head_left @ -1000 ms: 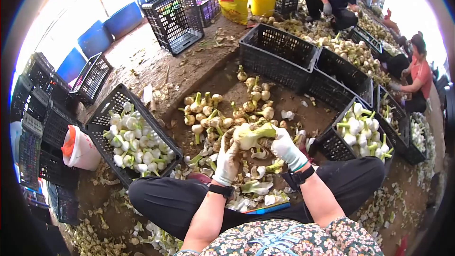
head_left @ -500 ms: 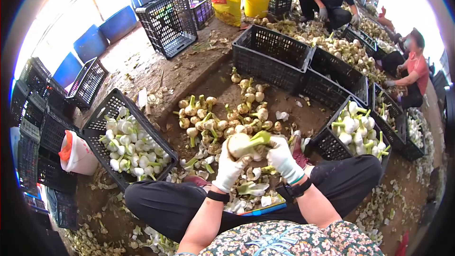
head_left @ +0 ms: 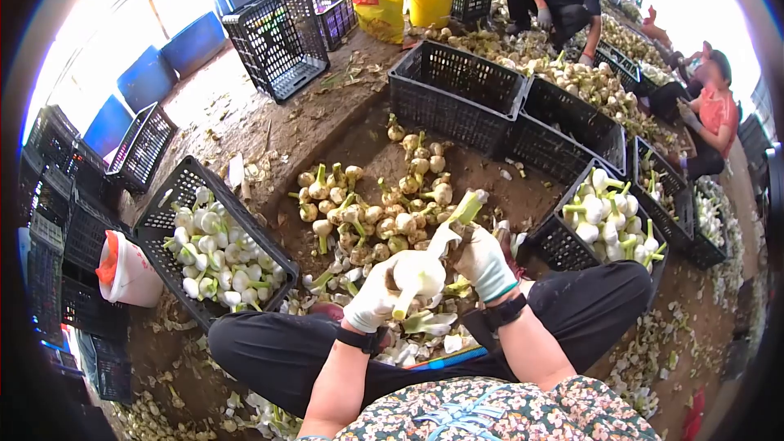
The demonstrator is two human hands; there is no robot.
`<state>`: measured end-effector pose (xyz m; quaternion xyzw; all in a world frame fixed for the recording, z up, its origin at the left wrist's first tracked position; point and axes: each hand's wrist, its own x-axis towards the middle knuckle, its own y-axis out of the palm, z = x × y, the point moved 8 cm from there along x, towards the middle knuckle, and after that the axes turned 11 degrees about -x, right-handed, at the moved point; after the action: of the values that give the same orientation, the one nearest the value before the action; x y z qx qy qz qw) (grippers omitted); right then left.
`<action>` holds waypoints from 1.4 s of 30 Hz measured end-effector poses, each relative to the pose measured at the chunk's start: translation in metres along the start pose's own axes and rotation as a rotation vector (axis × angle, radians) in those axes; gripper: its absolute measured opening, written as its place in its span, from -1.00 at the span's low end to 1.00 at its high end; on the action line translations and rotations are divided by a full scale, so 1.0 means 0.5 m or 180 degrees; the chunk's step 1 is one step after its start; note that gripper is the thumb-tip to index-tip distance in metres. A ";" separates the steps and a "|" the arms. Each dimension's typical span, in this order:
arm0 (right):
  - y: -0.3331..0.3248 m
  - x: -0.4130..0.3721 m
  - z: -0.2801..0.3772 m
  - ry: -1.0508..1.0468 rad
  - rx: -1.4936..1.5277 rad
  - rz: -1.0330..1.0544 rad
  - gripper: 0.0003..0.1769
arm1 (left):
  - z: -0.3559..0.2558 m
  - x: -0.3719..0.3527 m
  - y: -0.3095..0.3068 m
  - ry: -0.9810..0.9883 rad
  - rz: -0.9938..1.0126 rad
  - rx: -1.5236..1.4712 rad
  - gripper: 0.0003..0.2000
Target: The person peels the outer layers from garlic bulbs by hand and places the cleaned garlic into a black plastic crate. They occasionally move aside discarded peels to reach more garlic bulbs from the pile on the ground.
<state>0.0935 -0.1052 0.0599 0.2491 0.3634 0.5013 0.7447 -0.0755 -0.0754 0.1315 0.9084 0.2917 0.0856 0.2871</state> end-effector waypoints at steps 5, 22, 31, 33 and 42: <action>-0.202 0.072 0.025 -0.0245 -0.1887 -0.0896 -0.63 | -0.030 -0.023 -0.004 0.0187 -0.0161 -0.0118 -0.11; 0.074 -0.062 -0.024 -0.0329 -0.1308 0.0126 -0.44 | -0.058 0.010 0.010 0.1758 -0.1078 0.3337 -0.67; 0.081 -0.075 -0.013 -0.0543 -0.1495 -0.0170 -0.49 | -0.065 0.009 0.025 0.1740 -0.1411 0.3434 -0.85; 0.089 -0.078 -0.006 -0.0475 -0.1710 -0.0233 -0.58 | -0.056 0.015 -0.001 0.1591 -0.1626 0.3145 -0.87; 0.076 -0.062 -0.052 0.0216 0.0480 0.0732 -0.28 | 0.028 0.032 -0.127 0.1144 -0.1951 -0.0891 -0.86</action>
<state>0.0442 -0.1197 0.0811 0.3273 0.3941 0.5627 0.6488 -0.0884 -0.0307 0.0836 0.7014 0.5811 0.1927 0.3650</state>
